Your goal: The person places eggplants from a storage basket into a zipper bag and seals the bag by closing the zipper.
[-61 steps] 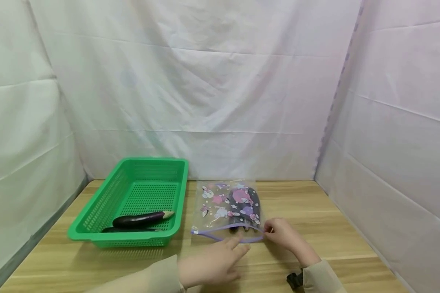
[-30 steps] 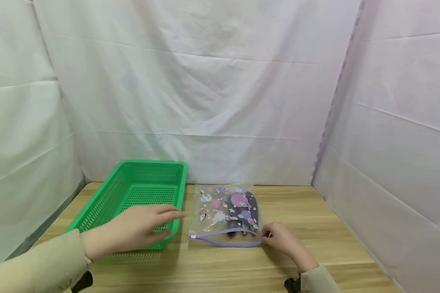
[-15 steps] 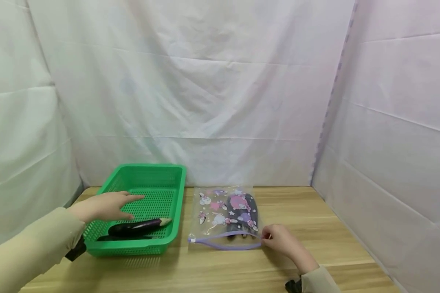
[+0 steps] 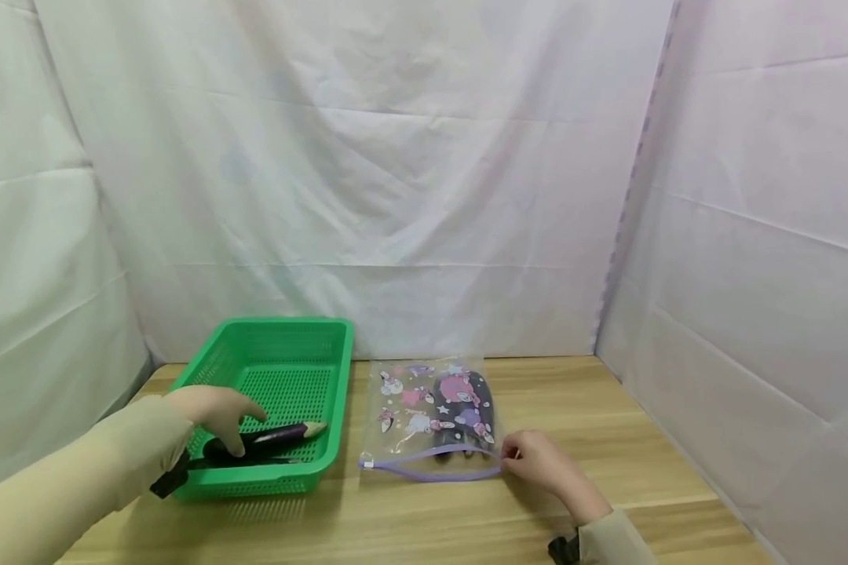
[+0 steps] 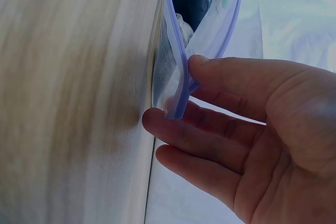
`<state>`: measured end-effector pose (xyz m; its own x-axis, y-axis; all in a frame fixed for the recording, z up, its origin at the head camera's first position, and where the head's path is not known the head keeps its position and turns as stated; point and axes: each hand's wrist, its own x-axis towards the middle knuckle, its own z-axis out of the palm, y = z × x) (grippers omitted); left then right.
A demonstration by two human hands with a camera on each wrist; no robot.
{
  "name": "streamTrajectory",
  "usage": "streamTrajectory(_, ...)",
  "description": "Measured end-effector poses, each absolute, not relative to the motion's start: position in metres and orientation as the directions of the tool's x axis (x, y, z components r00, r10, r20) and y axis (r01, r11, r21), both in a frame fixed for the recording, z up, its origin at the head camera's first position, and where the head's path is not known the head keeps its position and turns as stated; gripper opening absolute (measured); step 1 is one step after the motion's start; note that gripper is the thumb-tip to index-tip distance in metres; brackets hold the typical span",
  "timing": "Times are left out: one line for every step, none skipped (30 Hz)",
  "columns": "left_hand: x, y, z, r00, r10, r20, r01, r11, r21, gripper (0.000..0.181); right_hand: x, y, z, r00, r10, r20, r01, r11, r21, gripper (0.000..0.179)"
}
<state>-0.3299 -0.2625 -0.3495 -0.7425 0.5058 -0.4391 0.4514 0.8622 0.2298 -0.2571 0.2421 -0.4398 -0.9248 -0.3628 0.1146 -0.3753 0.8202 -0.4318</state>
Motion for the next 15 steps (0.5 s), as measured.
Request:
streamTrajectory(-0.330, -0.262, -0.348, -0.745, 0.503, -0.438, 0.453, 0.864, 0.220, 0.054, -0.257, 0.243, -0.439, -0.925, -0.361, 0.117, -0.375, 0.821, -0.431, 0.014)
streamTrajectory(-0.331, -0.262, -0.347, -0.749, 0.497, -0.438, 0.451, 0.867, 0.212, 0.053, -0.258, 0.243, -0.439, -0.925, -0.362, 0.120, -0.377, 0.821, -0.428, 0.014)
streamTrajectory(-0.332, -0.262, -0.346, -0.753, 0.491, -0.438, 0.448, 0.870, 0.206, 0.052, -0.258, 0.243, -0.439, -0.924, -0.363, 0.120, -0.378, 0.821, -0.428, 0.015)
streamTrajectory(-0.332, -0.261, -0.346, -0.758, 0.484, -0.437, 0.440, 0.874, 0.204, 0.052, -0.257, 0.243, -0.440, -0.923, -0.364, 0.120, -0.379, 0.820, -0.429, 0.016)
streamTrajectory(-0.333, -0.262, -0.346, -0.762, 0.480, -0.435, 0.438, 0.877, 0.200, 0.051, -0.258, 0.243, -0.440, -0.923, -0.365, 0.121, -0.381, 0.820, -0.428, 0.016)
streamTrajectory(-0.334, -0.262, -0.347, -0.764, 0.478, -0.433, 0.437, 0.878, 0.197, 0.050, -0.258, 0.243, -0.440, -0.922, -0.367, 0.121, -0.382, 0.819, -0.428, 0.017)
streamTrajectory(-0.335, -0.262, -0.347, -0.765, 0.477, -0.433, 0.437, 0.878, 0.195, 0.049, -0.257, 0.244, -0.440, -0.922, -0.369, 0.120, -0.383, 0.818, -0.429, 0.017)
streamTrajectory(-0.336, -0.262, -0.348, -0.766, 0.473, -0.435, 0.433, 0.880, 0.196, 0.048, -0.257, 0.244, -0.441, -0.921, -0.370, 0.121, -0.385, 0.817, -0.429, 0.017)
streamTrajectory(-0.337, -0.262, -0.349, -0.765, 0.473, -0.438, 0.431, 0.880, 0.199, 0.047, -0.256, 0.244, -0.441, -0.921, -0.370, 0.122, -0.385, 0.816, -0.431, 0.018)
streamTrajectory(-0.338, -0.262, -0.350, -0.764, 0.473, -0.440, 0.431, 0.880, 0.198, 0.046, -0.256, 0.244, -0.441, -0.920, -0.371, 0.125, -0.387, 0.816, -0.429, 0.018)
streamTrajectory(-0.339, -0.262, -0.352, -0.762, 0.473, -0.442, 0.434, 0.880, 0.193, 0.045, -0.256, 0.244, -0.441, -0.919, -0.373, 0.128, -0.390, 0.816, -0.426, 0.018)
streamTrajectory(-0.340, -0.261, -0.353, -0.762, 0.471, -0.445, 0.434, 0.881, 0.190, 0.044, -0.256, 0.244, -0.442, -0.918, -0.374, 0.133, -0.394, 0.816, -0.423, 0.018)
streamTrajectory(-0.342, -0.261, -0.354, -0.762, 0.467, -0.449, 0.431, 0.883, 0.186, 0.043, -0.255, 0.244, -0.442, -0.917, -0.373, 0.138, -0.396, 0.816, -0.422, 0.018)
streamTrajectory(-0.343, -0.261, -0.355, -0.761, 0.465, -0.452, 0.434, 0.883, 0.178, 0.042, -0.256, 0.243, -0.442, -0.917, -0.373, 0.144, -0.398, 0.817, -0.418, 0.018)
streamTrajectory(-0.345, -0.261, -0.356, -0.760, 0.463, -0.457, 0.439, 0.883, 0.165, 0.041, -0.256, 0.243, -0.442, -0.916, -0.372, 0.147, -0.399, 0.818, -0.414, 0.019)
